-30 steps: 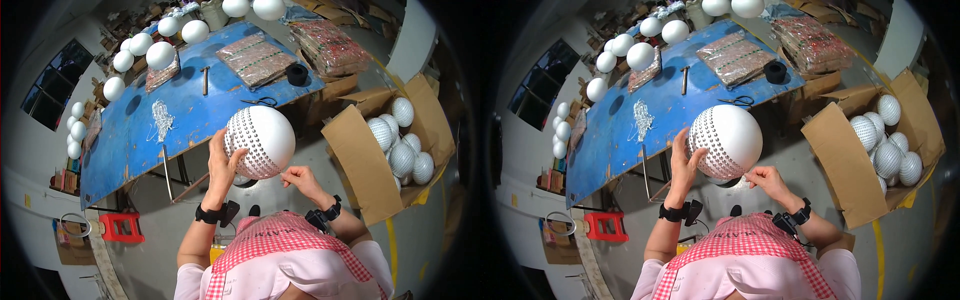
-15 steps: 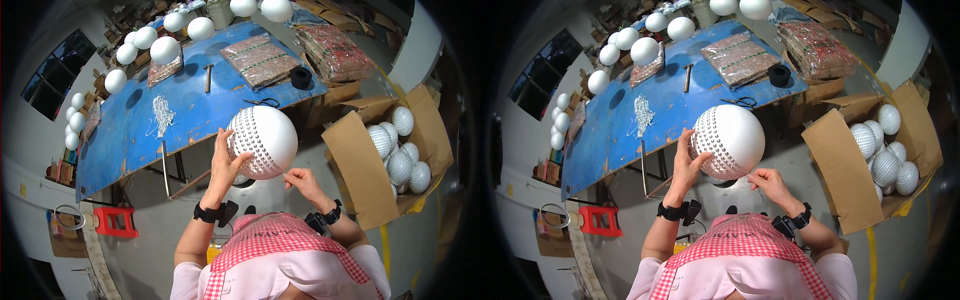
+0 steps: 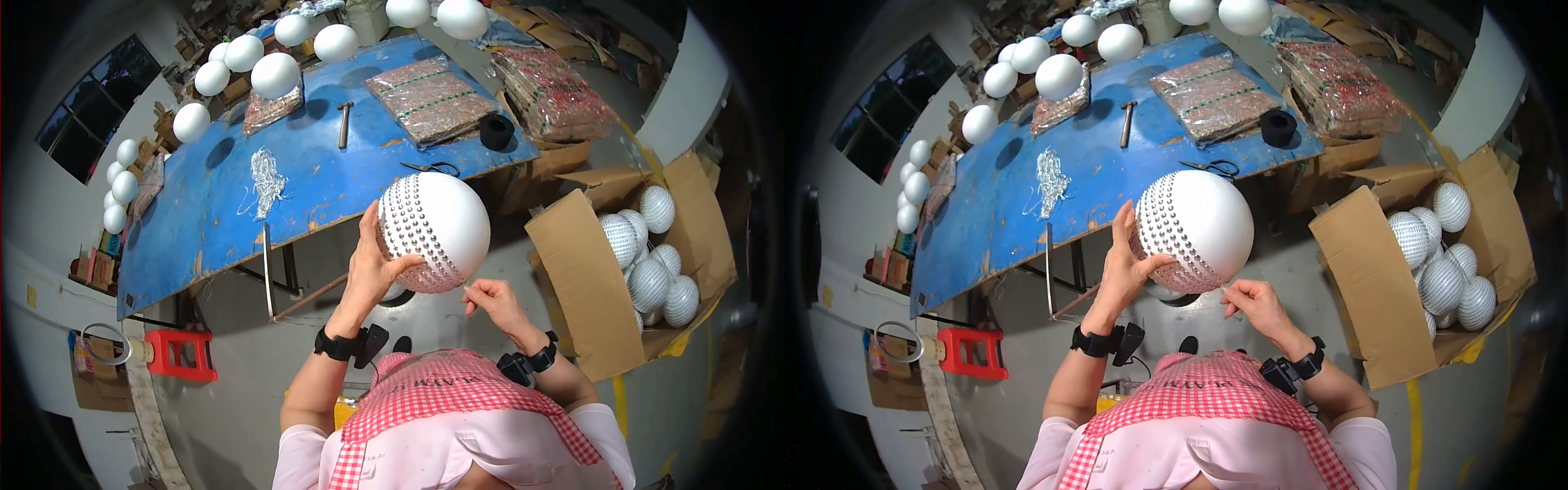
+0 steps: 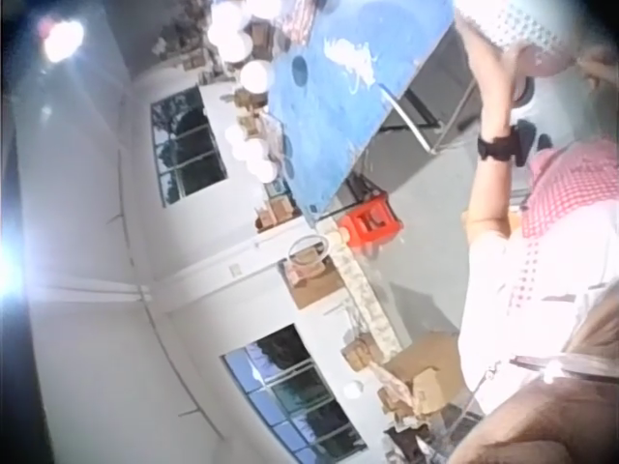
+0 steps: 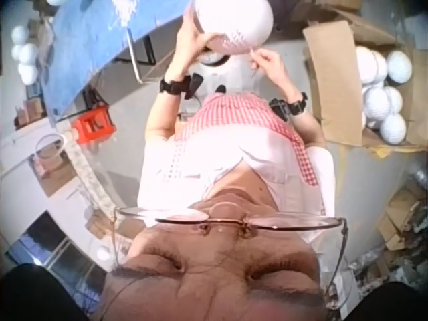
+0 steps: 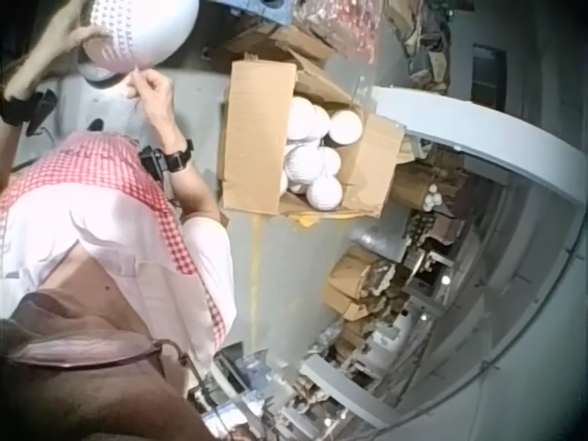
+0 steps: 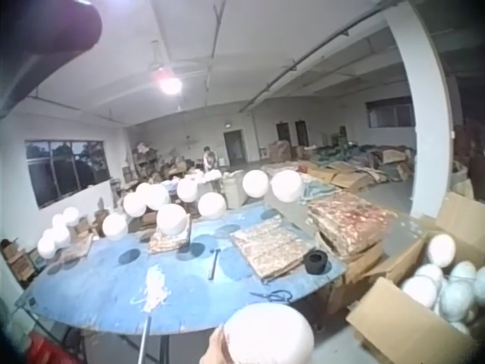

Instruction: The person picks up a white foam ball and wraps a string of silver beads around it by hand. After completing the decorative pattern, they place the finished ball into a cardboard box.

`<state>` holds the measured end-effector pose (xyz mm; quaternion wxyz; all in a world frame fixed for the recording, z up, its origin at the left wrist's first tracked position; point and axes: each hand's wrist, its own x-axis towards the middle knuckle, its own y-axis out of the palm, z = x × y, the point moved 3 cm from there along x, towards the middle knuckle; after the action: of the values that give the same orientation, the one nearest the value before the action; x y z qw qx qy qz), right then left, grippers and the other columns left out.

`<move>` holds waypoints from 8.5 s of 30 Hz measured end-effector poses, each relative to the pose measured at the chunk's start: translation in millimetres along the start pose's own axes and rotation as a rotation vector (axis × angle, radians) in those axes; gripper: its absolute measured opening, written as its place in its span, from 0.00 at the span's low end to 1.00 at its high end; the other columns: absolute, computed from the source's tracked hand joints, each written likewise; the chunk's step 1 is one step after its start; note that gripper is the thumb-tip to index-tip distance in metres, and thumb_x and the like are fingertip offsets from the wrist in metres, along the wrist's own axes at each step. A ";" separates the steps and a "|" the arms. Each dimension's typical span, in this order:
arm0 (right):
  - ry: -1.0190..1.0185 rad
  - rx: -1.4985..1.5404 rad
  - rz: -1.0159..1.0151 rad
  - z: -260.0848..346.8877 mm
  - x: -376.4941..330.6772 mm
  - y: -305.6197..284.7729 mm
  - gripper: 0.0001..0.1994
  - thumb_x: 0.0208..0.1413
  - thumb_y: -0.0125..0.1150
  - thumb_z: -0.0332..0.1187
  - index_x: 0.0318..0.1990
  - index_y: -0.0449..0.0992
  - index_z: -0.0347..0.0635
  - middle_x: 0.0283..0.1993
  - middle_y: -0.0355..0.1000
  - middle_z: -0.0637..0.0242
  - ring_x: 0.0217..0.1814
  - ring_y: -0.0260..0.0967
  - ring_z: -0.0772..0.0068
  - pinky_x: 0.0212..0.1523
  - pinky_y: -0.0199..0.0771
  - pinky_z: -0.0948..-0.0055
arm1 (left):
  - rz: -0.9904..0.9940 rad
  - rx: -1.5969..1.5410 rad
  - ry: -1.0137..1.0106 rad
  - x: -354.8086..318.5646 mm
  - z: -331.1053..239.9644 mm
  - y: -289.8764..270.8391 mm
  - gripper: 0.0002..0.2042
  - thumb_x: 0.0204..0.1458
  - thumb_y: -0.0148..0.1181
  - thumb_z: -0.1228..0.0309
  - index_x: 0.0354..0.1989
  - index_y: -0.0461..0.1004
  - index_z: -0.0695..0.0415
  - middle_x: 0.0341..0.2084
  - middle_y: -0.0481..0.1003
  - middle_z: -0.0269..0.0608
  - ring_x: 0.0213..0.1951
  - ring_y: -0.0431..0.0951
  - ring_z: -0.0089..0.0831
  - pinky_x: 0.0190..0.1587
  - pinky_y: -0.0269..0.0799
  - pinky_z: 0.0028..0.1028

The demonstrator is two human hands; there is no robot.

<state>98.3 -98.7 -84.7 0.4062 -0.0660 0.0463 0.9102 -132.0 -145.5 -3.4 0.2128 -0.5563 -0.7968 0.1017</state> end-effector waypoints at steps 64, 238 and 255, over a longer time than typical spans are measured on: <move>-0.834 -0.706 -0.451 52.0 0.5 16.7 0.17 0.48 0.62 0.23 0.48 0.77 0.47 0.20 0.68 0.65 0.19 0.67 0.69 0.20 0.66 0.73 | 0.000 0.215 -0.151 3.5 -4.6 -18.7 0.36 0.46 0.68 0.60 0.62 0.55 0.55 0.49 0.70 0.61 0.49 0.73 0.51 0.52 0.68 0.41; -0.331 -0.068 -0.420 39.0 47.0 -14.4 0.06 0.52 0.62 0.30 0.29 0.74 0.38 0.22 0.72 0.69 0.20 0.67 0.80 0.20 0.63 0.81 | 0.189 0.606 0.520 28.8 -34.9 55.1 0.19 0.43 0.61 0.80 0.44 0.78 0.44 0.50 0.67 0.45 0.61 0.62 0.47 0.60 0.50 0.62; -0.075 0.400 -0.275 33.3 35.4 -22.8 0.05 0.55 0.62 0.28 0.32 0.72 0.37 0.23 0.72 0.71 0.21 0.64 0.87 0.21 0.60 0.87 | 0.105 0.608 0.551 31.5 -41.6 50.8 0.22 0.42 0.64 0.77 0.49 0.74 0.49 0.55 0.68 0.48 0.54 0.68 0.45 0.55 0.63 0.39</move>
<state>89.2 -53.0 -58.1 0.5328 0.0441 0.2012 0.8208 -79.5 -101.0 20.4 0.5672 -0.5144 -0.6143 0.1904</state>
